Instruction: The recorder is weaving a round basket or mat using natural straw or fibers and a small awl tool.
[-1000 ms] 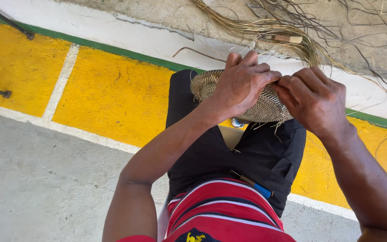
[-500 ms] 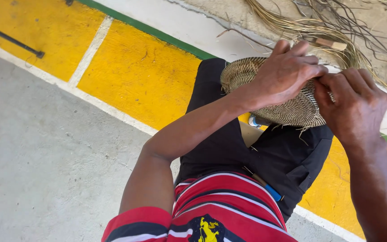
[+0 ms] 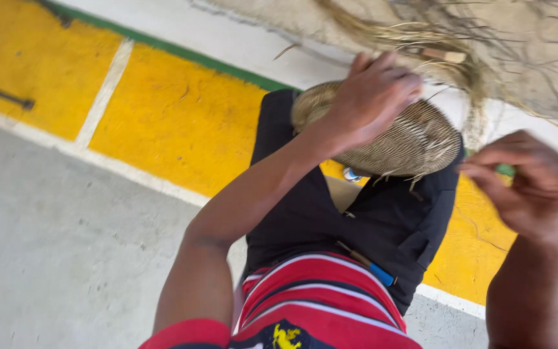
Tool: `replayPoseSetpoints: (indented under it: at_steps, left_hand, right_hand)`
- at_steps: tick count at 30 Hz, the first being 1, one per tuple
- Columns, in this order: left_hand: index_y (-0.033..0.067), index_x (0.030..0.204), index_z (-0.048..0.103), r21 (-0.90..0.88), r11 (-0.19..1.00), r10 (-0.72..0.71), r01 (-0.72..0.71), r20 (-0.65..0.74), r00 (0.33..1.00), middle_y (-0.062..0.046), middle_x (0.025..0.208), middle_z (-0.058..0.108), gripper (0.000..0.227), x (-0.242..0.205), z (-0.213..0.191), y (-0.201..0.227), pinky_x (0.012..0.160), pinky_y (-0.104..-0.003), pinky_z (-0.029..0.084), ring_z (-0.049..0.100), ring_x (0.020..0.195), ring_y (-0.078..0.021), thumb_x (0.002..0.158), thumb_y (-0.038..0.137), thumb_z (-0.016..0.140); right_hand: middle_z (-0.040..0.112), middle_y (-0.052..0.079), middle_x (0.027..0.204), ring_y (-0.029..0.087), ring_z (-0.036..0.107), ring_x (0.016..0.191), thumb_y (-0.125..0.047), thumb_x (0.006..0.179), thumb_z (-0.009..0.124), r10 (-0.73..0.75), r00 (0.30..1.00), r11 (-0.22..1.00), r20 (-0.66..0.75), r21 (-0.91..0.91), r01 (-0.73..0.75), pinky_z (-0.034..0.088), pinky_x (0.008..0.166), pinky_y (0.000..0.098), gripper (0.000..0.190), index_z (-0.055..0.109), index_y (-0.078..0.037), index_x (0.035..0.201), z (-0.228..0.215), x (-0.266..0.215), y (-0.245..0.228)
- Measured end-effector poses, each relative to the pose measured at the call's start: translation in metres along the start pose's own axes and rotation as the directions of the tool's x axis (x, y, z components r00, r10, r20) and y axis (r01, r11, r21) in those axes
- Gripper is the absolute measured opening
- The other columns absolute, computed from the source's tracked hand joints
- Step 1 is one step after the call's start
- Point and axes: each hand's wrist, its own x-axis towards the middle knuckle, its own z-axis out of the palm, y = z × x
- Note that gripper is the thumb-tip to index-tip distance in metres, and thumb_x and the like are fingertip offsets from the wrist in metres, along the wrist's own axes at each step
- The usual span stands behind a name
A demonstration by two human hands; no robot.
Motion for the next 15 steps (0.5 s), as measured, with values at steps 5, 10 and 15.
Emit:
replayPoseSetpoints:
  at_steps: [5,10,15]
  left_hand:
    - [0.0165,0.110,0.067,-0.011,1.000,0.027,-0.027,-0.007,1.000,0.003,0.102,0.067,0.013,-0.046,-0.060,0.050,0.096,-0.042,0.034,0.056,0.106,-0.0189,0.098,0.019,0.070]
    - [0.0182,0.115,0.067,-0.053,0.998,-0.035,0.033,-0.042,0.998,0.004,0.103,0.066,0.022,-0.066,-0.078,0.072,0.098,-0.045,0.032,0.057,0.105,-0.0180,0.094,0.016,0.072]
    - [0.0189,0.117,0.066,-0.060,0.994,-0.093,0.090,-0.035,0.995,0.006,0.101,0.066,0.022,-0.062,-0.077,0.061,0.099,-0.043,0.032,0.058,0.104,-0.0169,0.097,0.015,0.074]
  right_hand:
    - [0.065,0.011,0.092,0.013,0.065,0.075,-0.008,0.114,0.070,0.179,0.953,0.975,-0.243,0.172,-0.140,0.059,0.070,0.0272,0.016,0.062,0.002,0.106,-0.030,0.012,0.090]
    - [0.071,0.009,0.094,0.013,0.068,0.078,-0.015,0.109,0.068,0.382,0.924,0.916,0.002,-0.130,-0.379,0.060,0.068,0.0315,0.014,0.070,-0.001,0.113,0.010,0.083,0.171]
    - [0.073,0.010,0.090,0.013,0.066,0.075,-0.019,0.108,0.069,0.454,0.888,0.888,0.072,-0.110,-0.446,0.055,0.066,0.0311,0.019,0.072,-0.001,0.112,0.054,0.079,0.206]
